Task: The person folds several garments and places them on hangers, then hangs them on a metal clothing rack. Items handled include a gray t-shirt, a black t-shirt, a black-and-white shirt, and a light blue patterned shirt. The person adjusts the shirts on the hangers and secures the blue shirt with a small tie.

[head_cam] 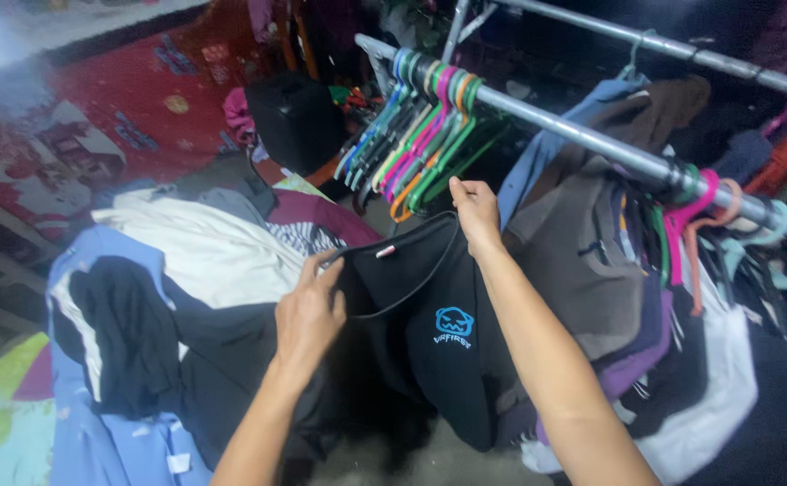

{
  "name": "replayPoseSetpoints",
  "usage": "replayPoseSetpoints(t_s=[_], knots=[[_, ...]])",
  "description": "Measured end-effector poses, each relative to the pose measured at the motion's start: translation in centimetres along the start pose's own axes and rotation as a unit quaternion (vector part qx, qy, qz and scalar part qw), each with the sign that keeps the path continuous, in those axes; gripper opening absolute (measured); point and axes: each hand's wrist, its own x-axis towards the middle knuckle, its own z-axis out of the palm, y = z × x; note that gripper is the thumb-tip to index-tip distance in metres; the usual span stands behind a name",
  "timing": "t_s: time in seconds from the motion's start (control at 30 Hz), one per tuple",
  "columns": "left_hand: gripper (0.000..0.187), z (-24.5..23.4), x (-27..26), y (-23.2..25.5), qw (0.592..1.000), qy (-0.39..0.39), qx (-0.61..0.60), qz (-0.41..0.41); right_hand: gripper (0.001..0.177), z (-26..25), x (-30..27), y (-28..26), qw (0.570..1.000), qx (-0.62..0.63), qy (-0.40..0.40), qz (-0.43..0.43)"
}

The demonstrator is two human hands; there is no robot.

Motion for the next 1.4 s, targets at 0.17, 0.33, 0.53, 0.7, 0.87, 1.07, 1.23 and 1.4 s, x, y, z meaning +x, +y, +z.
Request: replayPoseSetpoints(t_s=[0.17, 0.33, 0.53, 0.7, 0.87, 1.07, 1.23, 1.4], knots=[[0.044, -0.6, 0.8, -0.9, 0.998, -0.033, -0.027, -0.039, 0.055, 3.7, 3.0, 1.0, 0.994, -0.092, 0.047, 0.046], [0.044, -0.8, 1.3, -1.8, 0.996, -0.052, -0.039, -0.058, 0.046, 6.0, 5.5, 4.0, 0.996, -0.072, 0.029, 0.052], [0.045, -0.7, 1.7, -2.8, 0.995, -0.067, -0.042, -0.055, 0.025, 5.7, 5.8, 6.1, 0.998, 0.025, 0.050, 0.022], [0.049, 0.6, 2.3, -2.6, 0.993, -0.086, -0.080, -0.033, 0.019, 1.5, 1.9, 4.7, 0.991, 0.119, 0.062, 0.001], [0.055, 2.3, 3.2, -0.6, 0.984, -0.146, -0.104, 0.012, 0.015, -5.7, -4.3, 3.3, 0.992, 0.090, 0.090, 0.005], [0.066, 3.9, 4.9, 2.9, 0.947, -0.258, -0.129, 0.139, 0.014, -14.7, -6.8, 1.4, 0.993, -0.028, 0.088, -0.071], [0.063, 5.3, 5.0, 5.8, 0.939, -0.276, -0.156, 0.132, 0.019, -15.9, -7.1, 0.2, 0.981, -0.102, 0.113, -0.117], [0.061, 6.6, 5.0, 6.6, 0.938, -0.264, -0.180, 0.133, 0.028, -15.3, -7.5, -1.0, 0.961, -0.204, 0.143, -0.117]])
